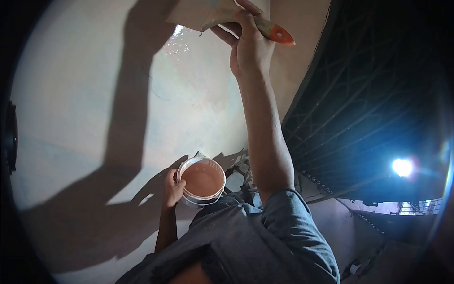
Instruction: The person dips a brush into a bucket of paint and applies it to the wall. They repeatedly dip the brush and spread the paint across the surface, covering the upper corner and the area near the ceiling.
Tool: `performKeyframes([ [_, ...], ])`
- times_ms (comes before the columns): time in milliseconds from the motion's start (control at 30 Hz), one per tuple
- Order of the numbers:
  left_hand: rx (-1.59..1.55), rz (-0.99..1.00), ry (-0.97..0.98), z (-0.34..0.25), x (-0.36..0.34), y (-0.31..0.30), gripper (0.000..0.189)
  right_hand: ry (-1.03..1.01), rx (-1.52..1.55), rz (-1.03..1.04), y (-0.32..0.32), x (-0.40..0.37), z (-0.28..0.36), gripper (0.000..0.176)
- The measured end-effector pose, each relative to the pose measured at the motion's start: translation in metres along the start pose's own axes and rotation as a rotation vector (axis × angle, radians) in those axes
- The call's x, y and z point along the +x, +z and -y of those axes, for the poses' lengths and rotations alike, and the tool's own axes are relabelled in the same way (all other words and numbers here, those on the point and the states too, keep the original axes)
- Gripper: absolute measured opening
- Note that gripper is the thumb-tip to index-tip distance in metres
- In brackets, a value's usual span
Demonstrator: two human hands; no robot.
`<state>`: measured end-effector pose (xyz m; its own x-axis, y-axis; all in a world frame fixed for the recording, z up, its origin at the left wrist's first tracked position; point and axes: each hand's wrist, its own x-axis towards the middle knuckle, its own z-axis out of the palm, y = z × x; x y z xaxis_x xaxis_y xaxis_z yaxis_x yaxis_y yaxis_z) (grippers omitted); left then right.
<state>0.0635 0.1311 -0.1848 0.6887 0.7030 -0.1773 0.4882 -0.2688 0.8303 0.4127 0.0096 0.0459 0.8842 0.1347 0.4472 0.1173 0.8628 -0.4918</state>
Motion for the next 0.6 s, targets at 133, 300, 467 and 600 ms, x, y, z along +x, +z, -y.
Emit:
performKeyframes([
  [133, -0.017, 0.002, -0.049, -0.003, 0.000, 0.002, 0.037, 0.122, 0.061, -0.099, -0.050, -0.016, -0.048, 0.030],
  [300, -0.013, -0.027, -0.157, -0.014, -0.003, 0.002, 0.042, 0.426, 0.025, -0.362, -0.181, -0.127, -0.128, 0.035],
  [467, -0.066, -0.023, -0.159, -0.014, -0.006, 0.003, 0.043, 0.548, -0.240, -0.526, -0.251, -0.198, -0.167, 0.024],
  [600, -0.050, -0.033, -0.244, -0.034, -0.003, 0.009, 0.044, 0.522, -0.471, -0.617, -0.235, -0.176, -0.179, 0.021],
])
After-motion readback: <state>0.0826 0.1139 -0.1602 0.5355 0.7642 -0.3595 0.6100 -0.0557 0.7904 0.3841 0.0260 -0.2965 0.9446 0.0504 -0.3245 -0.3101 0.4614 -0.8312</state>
